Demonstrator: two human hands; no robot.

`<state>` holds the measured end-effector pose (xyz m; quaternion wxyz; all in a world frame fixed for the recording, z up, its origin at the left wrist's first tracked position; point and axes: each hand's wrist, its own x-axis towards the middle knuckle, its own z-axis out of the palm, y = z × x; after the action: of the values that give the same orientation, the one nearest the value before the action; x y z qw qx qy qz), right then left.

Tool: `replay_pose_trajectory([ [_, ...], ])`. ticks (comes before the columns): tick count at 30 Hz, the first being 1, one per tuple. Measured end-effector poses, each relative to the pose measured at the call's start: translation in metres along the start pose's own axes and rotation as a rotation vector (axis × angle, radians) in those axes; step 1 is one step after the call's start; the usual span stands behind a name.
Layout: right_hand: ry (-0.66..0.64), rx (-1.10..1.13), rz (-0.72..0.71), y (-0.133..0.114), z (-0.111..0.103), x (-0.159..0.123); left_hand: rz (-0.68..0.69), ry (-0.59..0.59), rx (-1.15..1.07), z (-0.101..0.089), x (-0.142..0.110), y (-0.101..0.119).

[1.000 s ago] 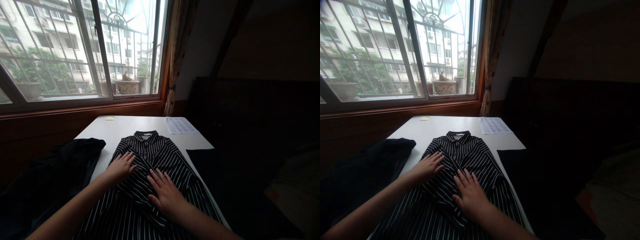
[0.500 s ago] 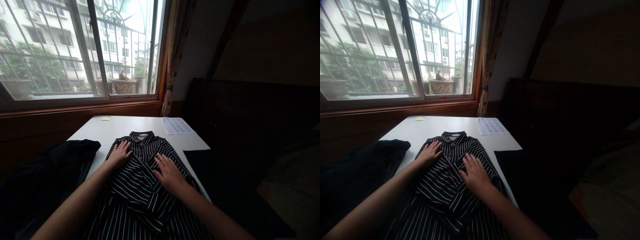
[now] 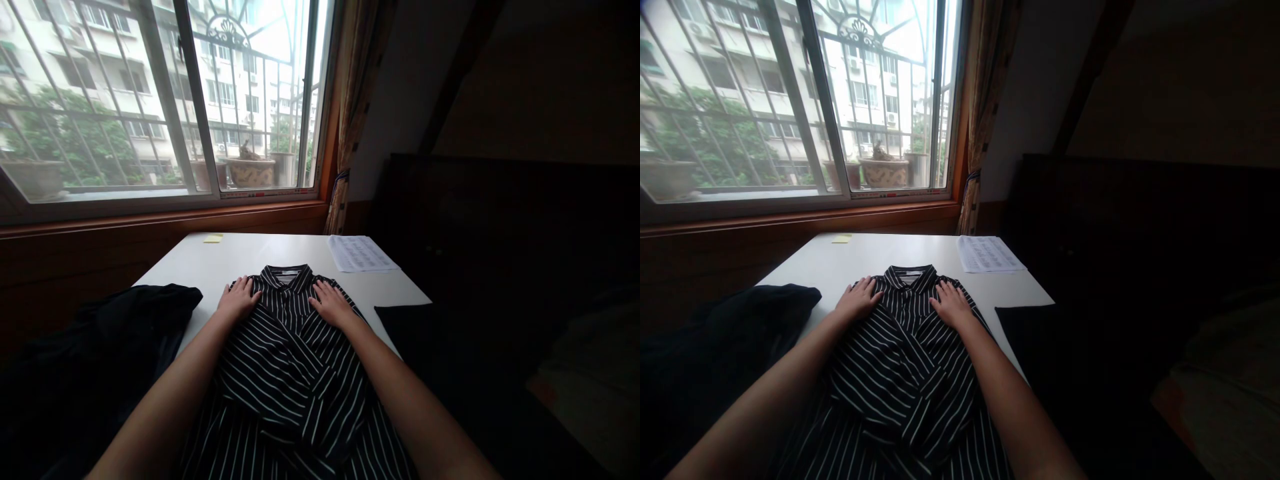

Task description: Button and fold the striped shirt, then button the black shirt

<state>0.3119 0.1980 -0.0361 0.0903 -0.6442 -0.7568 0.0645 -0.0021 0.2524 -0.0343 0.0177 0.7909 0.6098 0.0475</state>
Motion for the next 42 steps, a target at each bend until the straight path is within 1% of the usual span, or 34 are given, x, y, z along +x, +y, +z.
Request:
replay_pose_trajectory([
  [3, -0.010, -0.015, 0.003, 0.003, 0.003, 0.003, 0.014, 0.021, 0.004, -0.001, 0.004, 0.005],
  [6, -0.024, -0.029, 0.009, 0.004, 0.004, 0.004, 0.107, 0.049, 0.009, 0.001, 0.006, 0.014],
  [9, -0.042, -0.039, 0.012, 0.004, 0.003, 0.004, 0.164, 0.024, 0.004, 0.004, 0.009, 0.021],
  [22, -0.075, -0.063, 0.029, 0.002, -0.001, 0.013, 0.154, -0.036, -0.008, 0.007, 0.024, 0.014],
  [42, -0.097, -0.058, 0.045, 0.008, 0.001, 0.043, 0.141, -0.059, 0.004, 0.008, 0.049, 0.008],
])
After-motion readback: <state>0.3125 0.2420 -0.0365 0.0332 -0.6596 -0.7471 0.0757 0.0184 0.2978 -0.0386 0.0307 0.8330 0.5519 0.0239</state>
